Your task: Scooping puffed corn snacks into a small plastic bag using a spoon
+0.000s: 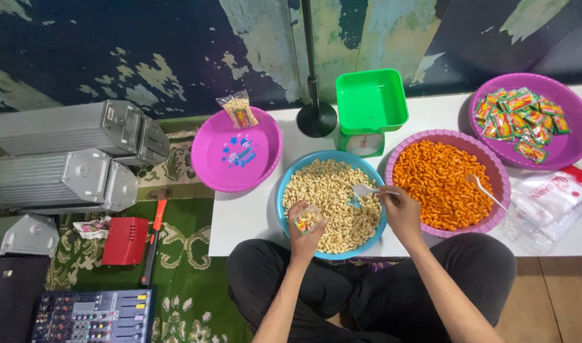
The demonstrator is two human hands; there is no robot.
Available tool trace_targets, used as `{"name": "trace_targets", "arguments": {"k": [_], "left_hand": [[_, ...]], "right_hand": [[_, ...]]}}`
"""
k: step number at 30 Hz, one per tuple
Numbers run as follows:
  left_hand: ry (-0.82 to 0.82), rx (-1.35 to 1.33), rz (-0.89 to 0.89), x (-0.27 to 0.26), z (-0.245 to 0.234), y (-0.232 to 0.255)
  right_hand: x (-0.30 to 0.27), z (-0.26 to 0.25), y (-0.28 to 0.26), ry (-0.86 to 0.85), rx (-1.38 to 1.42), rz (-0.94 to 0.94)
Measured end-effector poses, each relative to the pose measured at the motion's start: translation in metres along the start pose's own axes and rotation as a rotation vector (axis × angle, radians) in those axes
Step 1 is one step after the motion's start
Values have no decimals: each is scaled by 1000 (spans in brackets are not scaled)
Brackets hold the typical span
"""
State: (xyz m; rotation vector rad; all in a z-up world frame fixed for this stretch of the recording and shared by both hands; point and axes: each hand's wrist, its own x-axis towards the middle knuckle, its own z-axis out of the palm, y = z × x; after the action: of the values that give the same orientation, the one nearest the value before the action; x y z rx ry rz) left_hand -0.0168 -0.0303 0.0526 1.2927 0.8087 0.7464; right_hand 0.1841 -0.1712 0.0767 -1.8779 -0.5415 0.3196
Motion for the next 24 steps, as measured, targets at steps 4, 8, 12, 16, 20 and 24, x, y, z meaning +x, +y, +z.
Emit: {"name": "trace_targets", "arguments": {"k": [4,8,12,16,20,24], "left_hand": [[-50,-140,-88,7,-3,-18],[-52,-119,-40,4,2,-12],[-7,-9,72,-3,9,2],[-11,-62,39,13,-6,-23],[59,3,102,17,-8,-24],[78,18,78,19,-9,-27]], "right_hand": [[18,2,11,33,-72,-81],[37,13,17,-24,14,-117],[48,34,22,-151,76,-56],[49,51,39,-208,221,-18],[29,50,36,-297,172,10],[7,33,22,-362,57,-60]]}}
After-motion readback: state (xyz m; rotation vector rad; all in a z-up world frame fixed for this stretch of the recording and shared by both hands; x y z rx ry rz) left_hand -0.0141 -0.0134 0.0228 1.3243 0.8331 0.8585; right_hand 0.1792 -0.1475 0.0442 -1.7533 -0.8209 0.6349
